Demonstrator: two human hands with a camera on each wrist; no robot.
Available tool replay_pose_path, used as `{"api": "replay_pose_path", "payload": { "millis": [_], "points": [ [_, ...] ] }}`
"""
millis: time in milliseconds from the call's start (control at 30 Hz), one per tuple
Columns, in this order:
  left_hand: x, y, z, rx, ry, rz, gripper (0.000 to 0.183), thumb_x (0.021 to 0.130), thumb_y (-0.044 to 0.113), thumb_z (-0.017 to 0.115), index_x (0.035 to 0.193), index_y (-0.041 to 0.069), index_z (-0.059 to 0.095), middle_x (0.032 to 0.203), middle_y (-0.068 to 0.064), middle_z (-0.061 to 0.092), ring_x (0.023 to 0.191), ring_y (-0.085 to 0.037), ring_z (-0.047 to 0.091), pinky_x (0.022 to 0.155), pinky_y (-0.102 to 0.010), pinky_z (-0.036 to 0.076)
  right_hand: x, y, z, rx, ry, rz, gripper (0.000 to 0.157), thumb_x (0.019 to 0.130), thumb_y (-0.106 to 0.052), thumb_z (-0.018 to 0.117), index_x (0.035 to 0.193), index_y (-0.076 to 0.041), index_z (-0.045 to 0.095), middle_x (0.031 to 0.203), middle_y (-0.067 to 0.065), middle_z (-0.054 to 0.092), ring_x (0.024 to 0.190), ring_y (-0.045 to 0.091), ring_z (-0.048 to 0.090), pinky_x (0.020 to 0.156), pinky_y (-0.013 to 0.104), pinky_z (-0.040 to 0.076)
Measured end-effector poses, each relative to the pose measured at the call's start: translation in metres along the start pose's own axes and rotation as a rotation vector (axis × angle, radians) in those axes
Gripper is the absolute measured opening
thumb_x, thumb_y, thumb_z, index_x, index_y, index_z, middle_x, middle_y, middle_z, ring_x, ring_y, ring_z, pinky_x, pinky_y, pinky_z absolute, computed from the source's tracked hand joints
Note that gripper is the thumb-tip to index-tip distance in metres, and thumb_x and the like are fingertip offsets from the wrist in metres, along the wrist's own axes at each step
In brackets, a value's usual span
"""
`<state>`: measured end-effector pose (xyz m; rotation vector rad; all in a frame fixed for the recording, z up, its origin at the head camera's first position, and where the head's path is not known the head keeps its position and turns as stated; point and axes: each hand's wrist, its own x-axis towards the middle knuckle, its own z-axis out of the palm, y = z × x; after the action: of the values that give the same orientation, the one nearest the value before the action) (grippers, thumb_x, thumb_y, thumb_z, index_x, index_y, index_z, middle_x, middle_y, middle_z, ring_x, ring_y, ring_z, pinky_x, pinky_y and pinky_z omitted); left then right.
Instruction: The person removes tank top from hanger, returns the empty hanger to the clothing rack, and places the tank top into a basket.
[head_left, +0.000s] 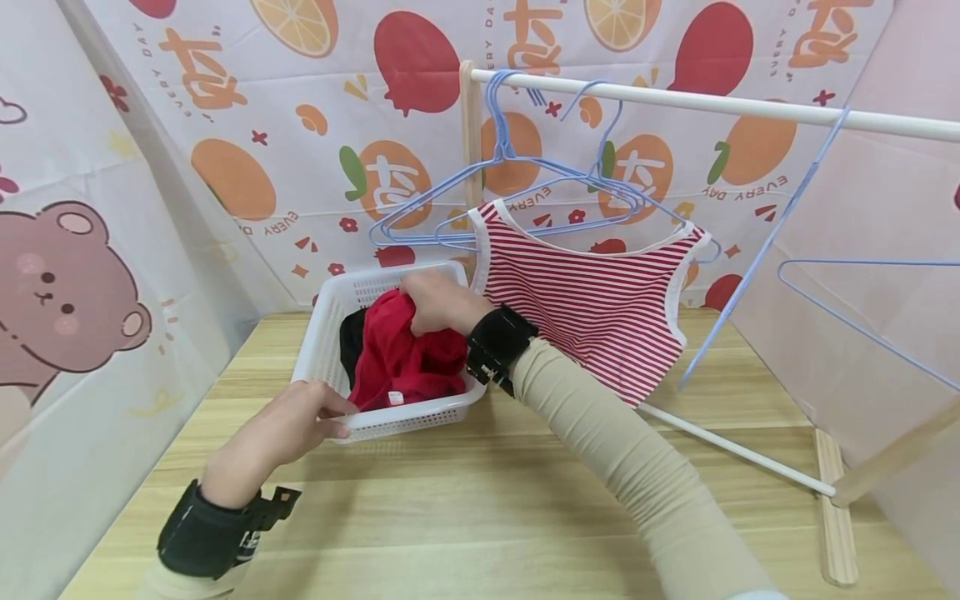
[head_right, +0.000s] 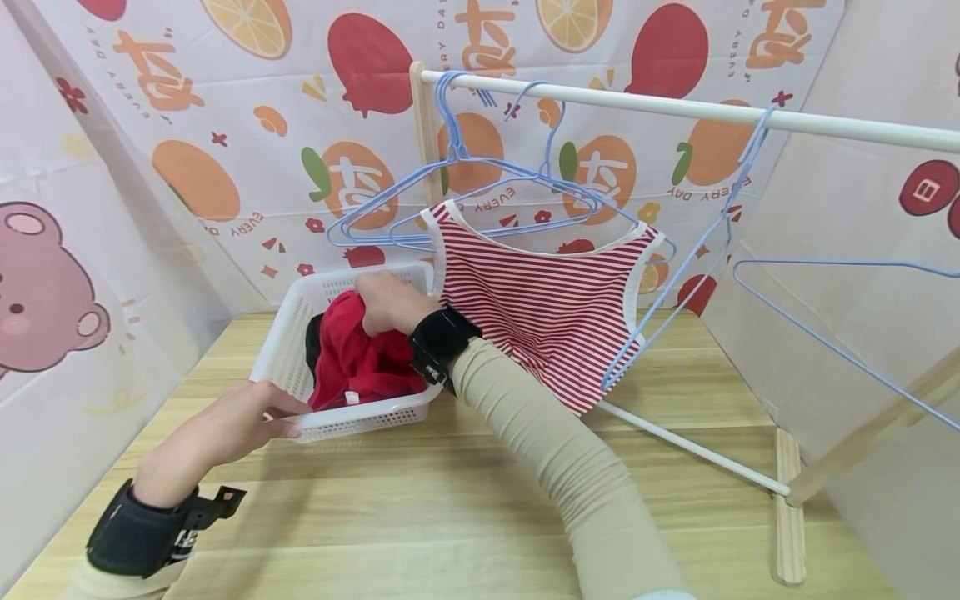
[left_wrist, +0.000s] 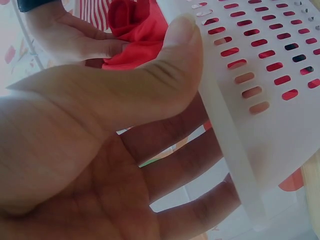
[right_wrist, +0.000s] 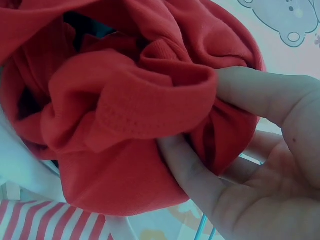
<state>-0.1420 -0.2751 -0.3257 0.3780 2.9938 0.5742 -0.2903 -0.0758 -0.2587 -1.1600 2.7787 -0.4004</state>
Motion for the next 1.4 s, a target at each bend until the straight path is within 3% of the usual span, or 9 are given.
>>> {"api": "replay_pose_path", "payload": {
  "millis": [267,467,667,900,1400],
  "points": [
    [0.0,-0.001,0.0,-0.004,0.004,0.022,0.023,0.076,-0.001,0.086,0.098,0.001,0.082,0.089,-0.012,0.076,0.082,-0.024,0.064,0.072,-0.04,0.058,0.005,-0.002,0.007,0.011,-0.04,0.016,0.036,0.089,-0.01,0.076,0.123,-0.007,0.066,0.115,0.006,0.067,0.102,0.018,0.056,0.09,0.028,0.051],
    [0.001,-0.001,0.001,0.001,0.007,0.03,0.021,0.076,-0.001,0.086,0.097,0.002,0.082,0.089,-0.011,0.077,0.083,-0.023,0.065,0.072,-0.039,0.057,0.007,-0.001,0.013,0.01,-0.07,0.033,0.03,0.088,-0.01,0.076,0.118,-0.008,0.069,0.108,0.006,0.066,0.099,0.018,0.055,0.081,0.025,0.048],
    [0.001,-0.002,0.001,0.006,0.014,0.036,0.021,0.076,-0.002,0.086,0.097,0.002,0.082,0.088,-0.011,0.076,0.082,-0.022,0.064,0.071,-0.038,0.056,0.01,0.0,0.018,0.04,-0.099,0.049,0.022,0.085,-0.006,0.076,0.107,-0.008,0.071,0.097,0.005,0.065,0.085,0.017,0.06,0.066,0.023,0.05],
    [0.001,-0.002,0.002,0.001,0.01,0.028,0.021,0.076,-0.002,0.086,0.097,0.002,0.082,0.088,-0.011,0.077,0.081,-0.022,0.064,0.071,-0.037,0.056,0.015,-0.002,0.026,0.042,-0.136,0.078,0.028,0.083,-0.008,0.077,0.11,-0.009,0.07,0.095,0.008,0.066,0.067,0.015,0.061,0.057,0.022,0.05],
    [0.0,-0.001,0.001,0.0,0.017,0.032,0.021,0.076,-0.001,0.086,0.096,0.002,0.082,0.087,-0.01,0.076,0.081,-0.022,0.064,0.072,-0.04,0.057,0.017,-0.008,0.036,0.068,-0.18,0.099,0.025,0.085,-0.006,0.077,0.108,-0.01,0.07,0.1,0.007,0.067,0.065,0.014,0.063,0.058,0.022,0.054]
  ]
}}
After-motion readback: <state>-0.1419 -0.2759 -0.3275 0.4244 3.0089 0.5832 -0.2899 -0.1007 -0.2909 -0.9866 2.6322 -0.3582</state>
